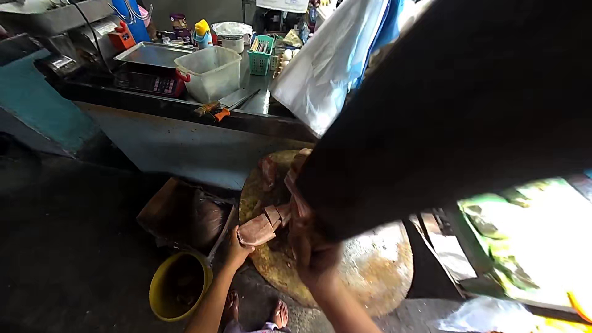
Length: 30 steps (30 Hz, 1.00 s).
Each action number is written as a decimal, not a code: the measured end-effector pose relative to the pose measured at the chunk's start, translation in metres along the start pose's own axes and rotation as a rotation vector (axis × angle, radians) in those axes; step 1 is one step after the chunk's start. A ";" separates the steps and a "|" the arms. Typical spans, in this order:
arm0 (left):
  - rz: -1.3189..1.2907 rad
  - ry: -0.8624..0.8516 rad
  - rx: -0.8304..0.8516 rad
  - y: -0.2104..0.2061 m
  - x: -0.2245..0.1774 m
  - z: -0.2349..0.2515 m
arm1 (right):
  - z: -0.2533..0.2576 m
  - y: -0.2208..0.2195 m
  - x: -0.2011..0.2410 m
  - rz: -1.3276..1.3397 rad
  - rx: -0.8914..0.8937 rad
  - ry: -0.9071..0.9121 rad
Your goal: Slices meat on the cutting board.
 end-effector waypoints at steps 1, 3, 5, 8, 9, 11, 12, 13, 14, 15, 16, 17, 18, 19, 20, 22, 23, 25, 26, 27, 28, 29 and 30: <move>0.004 -0.015 0.003 0.001 -0.001 -0.001 | -0.038 -0.008 -0.033 -0.169 0.149 -0.186; 0.059 -0.042 -0.006 0.006 -0.005 -0.003 | -0.128 -0.023 -0.107 -0.520 0.663 -0.752; 0.114 -0.057 -0.012 0.008 -0.010 -0.009 | -0.185 -0.028 -0.144 -0.679 1.000 -1.090; 0.198 -0.060 -0.013 0.006 -0.018 -0.013 | -0.191 -0.029 -0.145 -0.736 1.078 -1.131; 0.222 -0.064 -0.011 0.004 -0.021 -0.012 | -0.188 -0.026 -0.147 -0.731 1.062 -1.112; 0.252 -0.064 -0.023 0.002 -0.024 -0.009 | -0.182 -0.017 -0.154 -0.723 1.010 -1.058; 0.256 -0.060 -0.026 0.001 -0.025 -0.009 | -0.178 -0.012 -0.157 -0.729 0.987 -1.021; 0.257 -0.054 -0.025 0.002 -0.026 -0.010 | -0.173 -0.007 -0.160 -0.737 0.969 -0.991; 0.255 -0.053 -0.025 0.002 -0.026 -0.011 | -0.168 -0.002 -0.161 -0.745 0.967 -0.981; 0.253 -0.062 -0.032 0.002 -0.027 -0.012 | -0.162 0.001 -0.160 -0.730 0.962 -0.989; 0.244 -0.089 -0.049 0.002 -0.027 -0.012 | -0.152 0.002 -0.154 -0.694 0.937 -0.987; 0.238 -0.127 -0.066 0.002 -0.026 -0.011 | -0.139 0.002 -0.142 -0.636 0.880 -0.960; 0.218 -0.161 -0.064 0.001 -0.024 -0.011 | -0.120 0.001 -0.123 -0.556 0.788 -0.891; 0.185 -0.166 -0.037 0.001 -0.023 -0.011 | -0.098 0.000 -0.098 -0.462 0.665 -0.774; 0.151 -0.143 0.011 0.001 -0.021 -0.012 | -0.074 -0.003 -0.070 -0.366 0.528 -0.615; 0.117 -0.076 0.110 0.003 -0.012 -0.013 | -0.026 -0.006 -0.011 -0.159 0.275 -0.273; 0.107 -0.043 0.141 0.004 -0.007 -0.013 | -0.004 -0.007 0.015 -0.059 0.173 -0.121; 0.068 0.017 0.178 0.009 0.006 -0.014 | 0.029 -0.008 0.054 0.104 0.001 0.095; 0.056 0.041 0.188 0.011 0.013 -0.014 | 0.035 -0.009 0.065 0.153 -0.067 0.161; 0.047 0.058 0.194 0.012 0.020 -0.014 | 0.030 -0.011 0.066 0.157 -0.103 0.174; 0.039 0.062 0.193 0.013 0.025 -0.015 | 0.012 -0.014 0.055 0.098 -0.090 0.119; 0.038 0.058 0.188 0.014 0.027 -0.014 | -0.018 -0.019 0.030 -0.011 -0.021 -0.003; 0.046 0.044 0.175 0.016 0.028 -0.014 | -0.057 -0.025 -0.003 -0.183 0.114 -0.185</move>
Point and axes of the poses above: each hand's wrist, its own z-axis towards the middle knuckle, its own y-axis out of the back of the hand, x = y × z, the point moved 8 cm from there along z, towards the middle knuckle, and after that the axes turned 2 degrees about z, right-handed, at the moved point
